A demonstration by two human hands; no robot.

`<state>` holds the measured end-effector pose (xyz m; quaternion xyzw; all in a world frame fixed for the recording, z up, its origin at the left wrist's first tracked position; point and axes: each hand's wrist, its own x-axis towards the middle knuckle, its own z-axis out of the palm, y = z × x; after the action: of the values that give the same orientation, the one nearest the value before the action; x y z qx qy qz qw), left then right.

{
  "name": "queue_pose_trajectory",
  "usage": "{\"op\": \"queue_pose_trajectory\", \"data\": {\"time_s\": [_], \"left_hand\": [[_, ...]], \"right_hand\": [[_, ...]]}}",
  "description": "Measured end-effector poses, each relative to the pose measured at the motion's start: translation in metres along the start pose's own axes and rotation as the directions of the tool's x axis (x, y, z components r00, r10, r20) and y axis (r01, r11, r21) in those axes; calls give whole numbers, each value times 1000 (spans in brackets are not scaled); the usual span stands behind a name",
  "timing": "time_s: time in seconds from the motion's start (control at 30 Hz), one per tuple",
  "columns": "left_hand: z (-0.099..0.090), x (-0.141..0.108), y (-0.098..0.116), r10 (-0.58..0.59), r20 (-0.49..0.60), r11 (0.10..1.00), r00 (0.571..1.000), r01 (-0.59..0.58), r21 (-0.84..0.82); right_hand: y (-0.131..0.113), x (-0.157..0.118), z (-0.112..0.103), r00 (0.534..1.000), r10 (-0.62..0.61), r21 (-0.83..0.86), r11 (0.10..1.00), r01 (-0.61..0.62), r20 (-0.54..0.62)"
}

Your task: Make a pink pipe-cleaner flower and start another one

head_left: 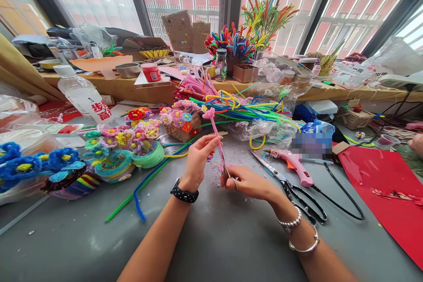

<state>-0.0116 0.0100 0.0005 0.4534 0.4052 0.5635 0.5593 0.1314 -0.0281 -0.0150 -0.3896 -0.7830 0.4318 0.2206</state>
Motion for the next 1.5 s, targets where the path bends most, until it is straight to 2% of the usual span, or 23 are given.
{"op": "queue_pose_trajectory", "data": {"time_s": [0.37,0.6,0.77,1.0,1.23,1.37,1.5], "left_hand": [[-1,1,-2,5,-49,999,999,-7,-41],[-3,4,-2,-14,-125,987,992,-6,-161],[-2,4,-1,-16,-130,981,991,-10,-195],[-2,2,-4,-65,11,985,998,66,-160],[0,-1,-6,-75,55,991,996,81,-103],[0,-1,-6,-85,44,990,995,89,-108],[-1,1,-7,-90,0,987,996,89,-132]], "right_hand": [[1,4,5,981,102,150,986,-77,-164],[3,7,10,949,121,113,989,-92,-292],[5,5,6,963,124,140,986,-92,-238],[2,4,3,990,40,32,999,-36,-135],[3,6,4,983,50,-7,999,-52,-179],[2,6,6,974,102,44,994,-95,-203],[2,8,8,952,115,54,993,-104,-284]]}}
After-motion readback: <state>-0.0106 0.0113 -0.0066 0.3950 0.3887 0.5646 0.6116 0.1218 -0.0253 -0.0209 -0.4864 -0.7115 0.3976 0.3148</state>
